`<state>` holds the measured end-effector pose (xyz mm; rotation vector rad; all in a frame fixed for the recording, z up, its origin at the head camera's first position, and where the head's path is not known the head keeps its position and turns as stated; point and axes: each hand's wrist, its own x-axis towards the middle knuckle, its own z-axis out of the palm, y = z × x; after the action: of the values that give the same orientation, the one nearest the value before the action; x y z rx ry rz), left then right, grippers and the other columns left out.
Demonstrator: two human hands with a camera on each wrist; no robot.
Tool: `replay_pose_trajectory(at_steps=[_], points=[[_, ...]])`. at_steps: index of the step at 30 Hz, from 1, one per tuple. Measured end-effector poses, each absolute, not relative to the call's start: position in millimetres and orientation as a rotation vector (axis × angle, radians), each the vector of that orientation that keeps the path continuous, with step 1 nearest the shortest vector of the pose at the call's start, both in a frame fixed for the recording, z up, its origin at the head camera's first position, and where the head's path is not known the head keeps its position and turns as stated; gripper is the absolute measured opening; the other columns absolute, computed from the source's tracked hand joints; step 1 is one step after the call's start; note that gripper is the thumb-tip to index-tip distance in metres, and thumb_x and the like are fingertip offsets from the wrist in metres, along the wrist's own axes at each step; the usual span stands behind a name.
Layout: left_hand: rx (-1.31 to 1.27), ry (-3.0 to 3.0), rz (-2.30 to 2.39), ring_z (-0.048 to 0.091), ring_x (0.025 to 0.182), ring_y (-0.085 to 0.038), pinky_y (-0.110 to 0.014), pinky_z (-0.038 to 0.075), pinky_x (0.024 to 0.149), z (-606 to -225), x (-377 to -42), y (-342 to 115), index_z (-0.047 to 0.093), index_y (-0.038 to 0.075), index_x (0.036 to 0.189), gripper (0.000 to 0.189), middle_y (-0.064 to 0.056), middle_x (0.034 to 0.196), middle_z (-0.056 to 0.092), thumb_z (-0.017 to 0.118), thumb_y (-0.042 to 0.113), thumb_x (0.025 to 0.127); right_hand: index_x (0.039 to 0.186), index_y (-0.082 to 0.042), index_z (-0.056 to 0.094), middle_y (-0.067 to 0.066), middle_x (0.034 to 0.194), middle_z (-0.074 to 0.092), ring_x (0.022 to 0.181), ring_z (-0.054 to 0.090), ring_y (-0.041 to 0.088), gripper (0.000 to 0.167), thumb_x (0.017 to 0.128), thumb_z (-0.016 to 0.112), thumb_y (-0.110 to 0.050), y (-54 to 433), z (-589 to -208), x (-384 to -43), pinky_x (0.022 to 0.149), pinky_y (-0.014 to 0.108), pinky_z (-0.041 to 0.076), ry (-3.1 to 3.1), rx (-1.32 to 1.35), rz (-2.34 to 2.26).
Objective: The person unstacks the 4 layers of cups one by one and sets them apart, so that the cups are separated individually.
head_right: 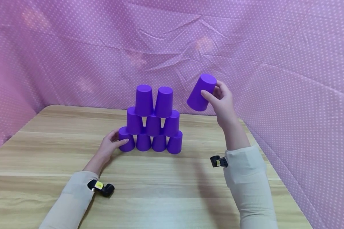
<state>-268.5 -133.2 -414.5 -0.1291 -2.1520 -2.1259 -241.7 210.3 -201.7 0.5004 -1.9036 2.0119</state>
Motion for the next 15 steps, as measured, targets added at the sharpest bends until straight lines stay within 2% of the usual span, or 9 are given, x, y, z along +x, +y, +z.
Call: replay_pose_trajectory(at_steps=[10,15], points=[[-0.143,-2.142,-2.141,0.040,0.108,-0.028,-0.035,0.031,0.094,-411,-268,-133,0.040,-0.002,0.125,0.059,-0.022,0.118,0.044,0.067,0.005,0.073,0.111,-0.003,0.047,0.009,0.100,0.054,0.095,0.051,0.020,0.036,0.078,0.061,-0.002,229,-237,-244,0.078,0.025,0.045,-1.879,0.390,2.026],[-0.134,-2.167,-2.119,0.041,0.106,-0.028,-0.036,0.031,0.093,-409,-264,-132,0.040,-0.002,0.125,0.058,-0.022,0.116,0.045,0.066,0.005,0.074,0.115,-0.003,0.044,0.009,0.104,0.052,0.099,0.048,0.020,0.041,0.078,0.062,-0.004,238,-256,-247,0.085,0.027,0.041,-1.945,0.319,2.010]])
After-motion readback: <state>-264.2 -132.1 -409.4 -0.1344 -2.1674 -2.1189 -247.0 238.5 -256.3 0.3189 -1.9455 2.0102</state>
